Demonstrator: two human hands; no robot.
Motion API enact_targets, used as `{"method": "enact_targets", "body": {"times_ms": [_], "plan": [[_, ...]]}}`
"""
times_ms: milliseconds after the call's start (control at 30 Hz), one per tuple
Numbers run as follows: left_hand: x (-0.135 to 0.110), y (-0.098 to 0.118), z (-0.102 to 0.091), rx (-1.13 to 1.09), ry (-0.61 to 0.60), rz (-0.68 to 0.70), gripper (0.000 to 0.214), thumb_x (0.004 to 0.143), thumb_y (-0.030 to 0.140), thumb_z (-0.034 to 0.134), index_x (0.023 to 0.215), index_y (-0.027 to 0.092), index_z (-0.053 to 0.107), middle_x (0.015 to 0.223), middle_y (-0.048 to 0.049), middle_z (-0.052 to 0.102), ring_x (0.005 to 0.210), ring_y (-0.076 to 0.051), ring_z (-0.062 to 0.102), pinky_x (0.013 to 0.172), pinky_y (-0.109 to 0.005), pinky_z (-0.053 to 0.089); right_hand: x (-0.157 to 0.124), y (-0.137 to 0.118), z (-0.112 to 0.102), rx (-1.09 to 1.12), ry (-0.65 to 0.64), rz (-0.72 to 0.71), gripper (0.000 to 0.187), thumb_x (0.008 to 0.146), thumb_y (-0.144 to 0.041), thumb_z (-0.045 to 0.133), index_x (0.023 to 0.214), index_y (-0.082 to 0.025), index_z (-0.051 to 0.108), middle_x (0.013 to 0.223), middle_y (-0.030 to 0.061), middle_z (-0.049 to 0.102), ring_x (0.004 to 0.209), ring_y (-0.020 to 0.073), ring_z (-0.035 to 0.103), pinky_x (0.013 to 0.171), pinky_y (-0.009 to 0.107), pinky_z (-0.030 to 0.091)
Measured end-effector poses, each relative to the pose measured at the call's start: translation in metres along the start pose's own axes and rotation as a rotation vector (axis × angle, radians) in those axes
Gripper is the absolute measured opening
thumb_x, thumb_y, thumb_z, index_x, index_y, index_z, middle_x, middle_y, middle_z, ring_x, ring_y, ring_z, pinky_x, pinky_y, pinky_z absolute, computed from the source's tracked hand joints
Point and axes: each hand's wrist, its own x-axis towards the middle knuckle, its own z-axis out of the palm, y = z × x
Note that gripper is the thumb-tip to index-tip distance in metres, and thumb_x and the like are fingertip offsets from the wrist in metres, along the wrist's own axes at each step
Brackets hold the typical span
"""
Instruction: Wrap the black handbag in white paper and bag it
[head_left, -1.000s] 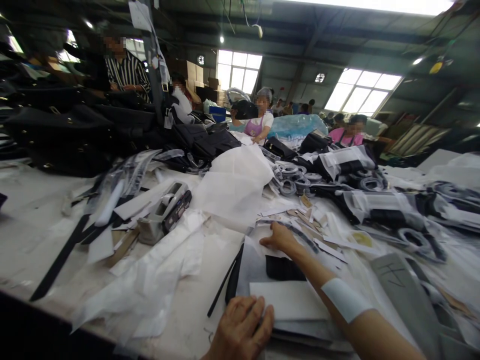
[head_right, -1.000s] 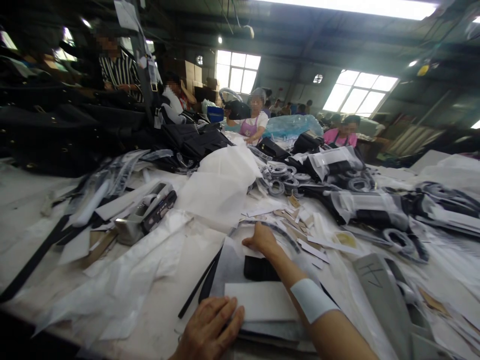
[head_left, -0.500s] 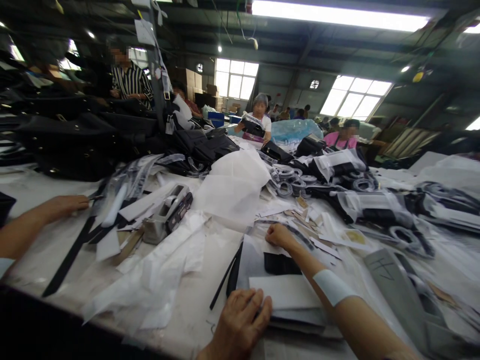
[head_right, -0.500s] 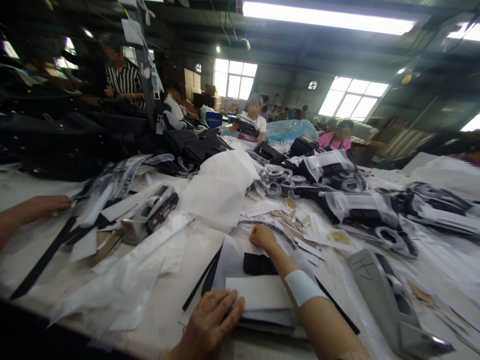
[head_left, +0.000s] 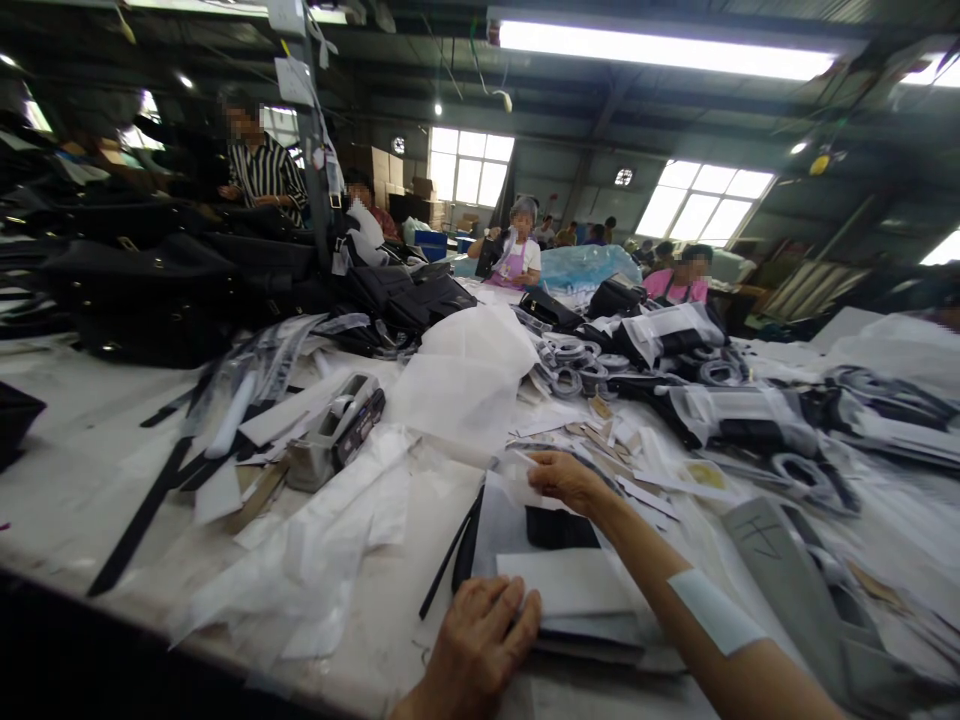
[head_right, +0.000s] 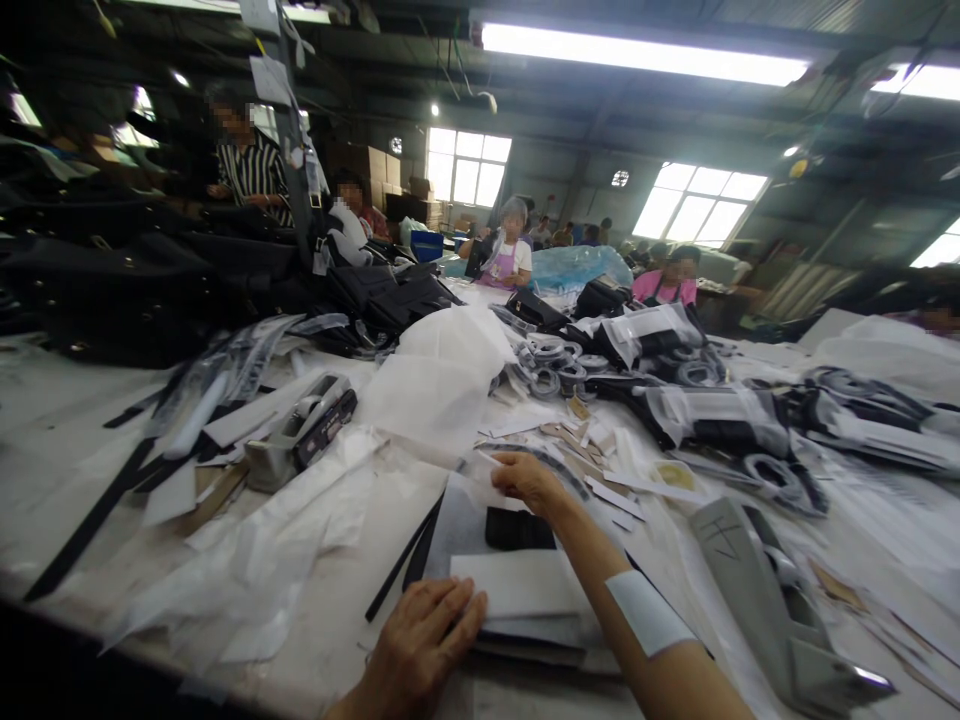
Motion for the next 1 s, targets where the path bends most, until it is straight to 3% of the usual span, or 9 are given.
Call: {"method": "enact_targets", "body": {"times_ms": [67, 167, 400, 567, 733, 833, 1000], "plan": [[0.000, 0.000, 0.000, 0.001, 0.001, -0.001, 0.040, 0.103, 0.015, 0.031, 0.116, 0.018, 0.069, 0.108, -0.0082, 0.070, 0.101, -0.018, 0.061, 0.086, -0.030, 0.050, -0.009, 0.002, -0.005, 0.033, -0.022, -0.005, 0.015, 0.064, -0.026, 0.071, 0.074, -0.016, 0.064, 0.064, -0.0019, 0.064, 0.062, 0.0124, 0.061, 0.067, 0.025, 0.050], [-0.001, 0.001, 0.000, -0.009, 0.000, 0.007, 0.038, 0.103, 0.015, 0.033, 0.116, 0.017, 0.069, 0.108, -0.0080, 0.070, 0.100, -0.018, 0.061, 0.086, -0.031, 0.050, -0.019, 0.007, -0.006, 0.077, -0.016, -0.010, 0.024, 0.066, -0.038, 0.073, 0.070, -0.018, 0.060, 0.067, 0.0004, 0.067, 0.066, 0.0147, 0.064, 0.069, 0.027, 0.052], [0.004, -0.001, 0.006, -0.038, -0.029, 0.003, 0.034, 0.103, 0.015, 0.035, 0.120, 0.016, 0.065, 0.109, -0.0097, 0.069, 0.102, -0.019, 0.061, 0.087, -0.032, 0.050, -0.002, 0.005, 0.022, 0.178, 0.105, -0.043, 0.025, 0.066, -0.029, 0.070, 0.078, -0.022, 0.050, 0.075, 0.0017, 0.068, 0.070, 0.0183, 0.069, 0.072, 0.033, 0.058], [0.006, -0.003, 0.015, -0.048, -0.022, -0.010, 0.032, 0.102, 0.015, 0.038, 0.119, 0.015, 0.065, 0.109, -0.0098, 0.069, 0.100, -0.019, 0.062, 0.085, -0.032, 0.050, -0.002, -0.001, 0.027, 0.174, 0.176, -0.145, 0.035, 0.065, -0.028, 0.068, 0.097, -0.019, 0.056, 0.080, 0.0007, 0.068, 0.076, 0.0180, 0.069, 0.074, 0.030, 0.056], [0.005, -0.003, 0.016, -0.070, -0.025, -0.028, 0.033, 0.102, 0.014, 0.036, 0.119, 0.016, 0.065, 0.109, -0.0098, 0.069, 0.099, -0.019, 0.063, 0.084, -0.033, 0.052, -0.034, 0.003, 0.031, 0.109, 0.064, -0.225, 0.062, 0.060, -0.025, 0.075, 0.119, -0.016, 0.059, 0.073, -0.0037, 0.068, 0.069, 0.0164, 0.065, 0.070, 0.028, 0.052], [0.006, -0.003, 0.015, -0.078, -0.015, -0.039, 0.030, 0.102, 0.015, 0.039, 0.118, 0.016, 0.065, 0.108, -0.0096, 0.069, 0.097, -0.019, 0.063, 0.083, -0.033, 0.052, -0.059, 0.010, 0.038, -0.011, 0.016, -0.310, 0.060, 0.063, -0.024, 0.073, 0.121, -0.017, 0.060, 0.068, -0.0060, 0.065, 0.065, 0.0154, 0.062, 0.066, 0.027, 0.050], [0.010, -0.003, 0.007, -0.112, -0.099, -0.020, 0.030, 0.102, 0.015, 0.042, 0.125, 0.013, 0.061, 0.112, -0.0115, 0.068, 0.103, -0.019, 0.064, 0.086, -0.033, 0.054, -0.094, 0.026, 0.043, -0.178, 0.014, -0.398, 0.051, 0.076, -0.027, 0.066, 0.126, -0.021, 0.059, 0.079, -0.0006, 0.073, 0.075, 0.0191, 0.069, 0.078, 0.032, 0.054]]}}
